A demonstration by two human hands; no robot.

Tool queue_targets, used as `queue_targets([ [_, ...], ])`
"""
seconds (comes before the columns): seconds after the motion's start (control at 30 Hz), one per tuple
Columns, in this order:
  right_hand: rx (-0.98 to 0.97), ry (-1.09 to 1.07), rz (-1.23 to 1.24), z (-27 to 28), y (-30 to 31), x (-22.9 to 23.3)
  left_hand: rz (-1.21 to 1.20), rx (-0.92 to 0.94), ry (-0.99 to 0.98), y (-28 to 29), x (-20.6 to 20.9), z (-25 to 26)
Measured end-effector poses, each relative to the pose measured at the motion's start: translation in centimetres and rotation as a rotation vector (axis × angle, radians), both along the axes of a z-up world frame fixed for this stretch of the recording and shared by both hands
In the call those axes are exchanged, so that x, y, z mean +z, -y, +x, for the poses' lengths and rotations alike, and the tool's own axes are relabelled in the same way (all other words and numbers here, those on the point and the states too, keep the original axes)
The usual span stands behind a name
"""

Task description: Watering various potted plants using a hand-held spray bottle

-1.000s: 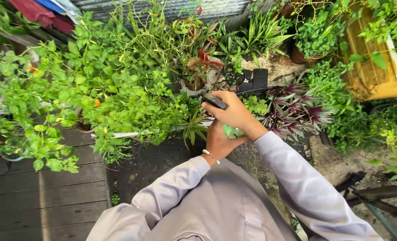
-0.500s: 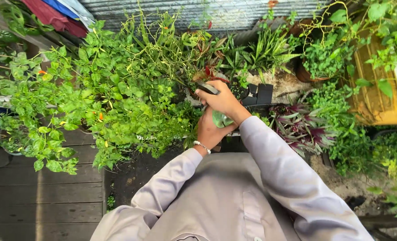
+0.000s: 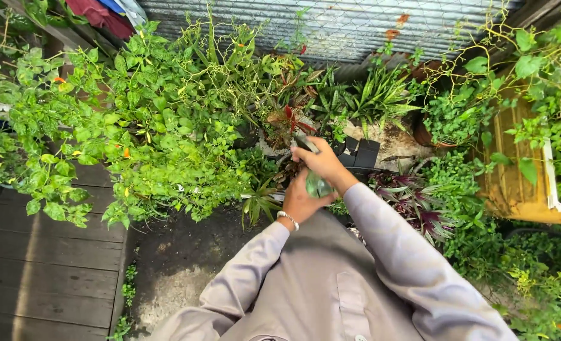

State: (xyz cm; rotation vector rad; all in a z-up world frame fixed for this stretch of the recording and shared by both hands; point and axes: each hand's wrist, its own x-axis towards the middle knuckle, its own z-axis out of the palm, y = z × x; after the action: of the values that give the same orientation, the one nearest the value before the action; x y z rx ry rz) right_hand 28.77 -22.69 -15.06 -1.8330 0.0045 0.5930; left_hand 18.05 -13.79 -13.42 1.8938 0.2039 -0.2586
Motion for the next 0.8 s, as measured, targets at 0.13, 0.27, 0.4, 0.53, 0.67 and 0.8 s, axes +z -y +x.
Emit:
queue_targets([
  [0.13,0.142,0.069,0.052,3.4,-1.9,6.6,-0.113,0.097,0.101,-1.2,2.7,3.1],
  [0.27,0.078,0.180,0.005,6.7,-4.2,9.5,-0.206,0.109,0.221,-2.6,4.7,6.5],
  [0.4,0.116,0.216,-0.042,7.6,-6.1,12.9,-0.219,0.130,0.279,-4.2,5.6,8.2],
  [0.53,0.134,0.195,-0.027,10.5,-8.2,10.9,-0.258,0.140,0.283,-6.1,5.3,9.7],
  [0.67,0.020,0.096,0.063,12.7,-11.0,11.4,-0.089,0.200,0.281,-8.2,6.1,11.4],
  [0.8,-0.001,0.159,0.074,13.8,-13.5,13.4,-0.031,0.343,0.263,-9.4,6.1,12.9],
])
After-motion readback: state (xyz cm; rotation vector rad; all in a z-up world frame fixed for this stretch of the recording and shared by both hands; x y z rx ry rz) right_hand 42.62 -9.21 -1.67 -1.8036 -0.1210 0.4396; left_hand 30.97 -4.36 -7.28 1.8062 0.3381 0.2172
